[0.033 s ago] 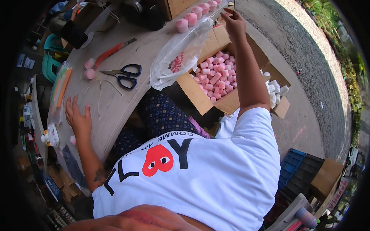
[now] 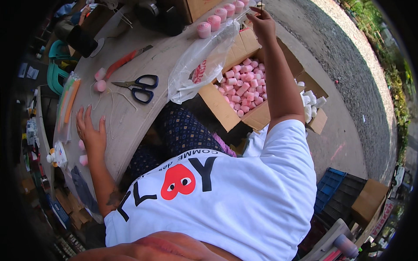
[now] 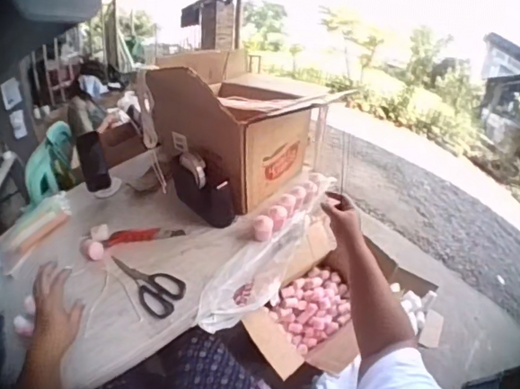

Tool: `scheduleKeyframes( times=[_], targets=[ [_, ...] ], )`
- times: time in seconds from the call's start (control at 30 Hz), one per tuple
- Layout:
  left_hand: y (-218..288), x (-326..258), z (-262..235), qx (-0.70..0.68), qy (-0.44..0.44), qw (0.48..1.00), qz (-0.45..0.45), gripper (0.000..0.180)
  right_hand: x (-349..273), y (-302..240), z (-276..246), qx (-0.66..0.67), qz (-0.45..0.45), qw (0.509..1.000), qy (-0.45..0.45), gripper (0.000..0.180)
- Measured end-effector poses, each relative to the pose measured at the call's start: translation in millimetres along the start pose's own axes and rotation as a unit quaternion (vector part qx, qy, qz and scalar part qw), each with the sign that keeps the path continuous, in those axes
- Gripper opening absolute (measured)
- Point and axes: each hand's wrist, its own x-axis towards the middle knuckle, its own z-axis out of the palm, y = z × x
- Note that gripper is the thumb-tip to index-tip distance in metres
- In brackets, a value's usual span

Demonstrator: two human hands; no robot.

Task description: The person inserts a wick into small pink cylindrical objects, ties a knot, and trims the excess wick with scissors. They repeat this process for several items, placing finished pieces on the table.

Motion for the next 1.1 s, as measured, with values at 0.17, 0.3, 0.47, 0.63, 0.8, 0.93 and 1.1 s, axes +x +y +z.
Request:
scheduleKeyframes(
  times=[0.17, 0.3, 0.47, 0.63, 0.8, 0.93, 1.1],
  targets=[
    [68.7, 25.6, 9.1, -0.148, -0.042, 0.984, 0.088, 0.053, 65.3, 27.4, -3.0, -0.133, -0.041, 0.988, -0.063, 0.041],
    [90.1, 34.0, 17.7, -0.224, -0.066, 0.966, 0.115, 0.052, 81.4, 28.5, 7.1, -0.175, -0.037, 0.982, -0.059, 0.054],
    [100.8, 41.9, 19.3, -0.237, -0.063, 0.959, 0.144, 0.051, 95.9, 33.8, 12.7, -0.171, -0.042, 0.978, -0.115, 0.059],
    [110.7, 47.7, 19.2, -0.284, -0.053, 0.943, 0.164, 0.05, 94.9, 35.1, 3.3, -0.137, -0.084, 0.981, -0.107, 0.053],
    [137.1, 59.5, 19.0, -0.421, -0.092, 0.886, 0.172, 0.056, -10.5, -19.3, -17.2, 0.133, -0.029, 0.991, -0.014, 0.037],
    [182.1, 64.4, 23.7, -0.492, -0.12, 0.833, 0.221, 0.068, -140.3, -39.9, 23.8, 0.292, 0.018, 0.947, -0.136, 0.053],
    [204.3, 53.3, 35.1, -0.582, -0.186, 0.779, 0.143, 0.073, -200.5, -69.9, 78.4, 0.188, 0.037, 0.932, -0.307, 0.053]
  ],
)
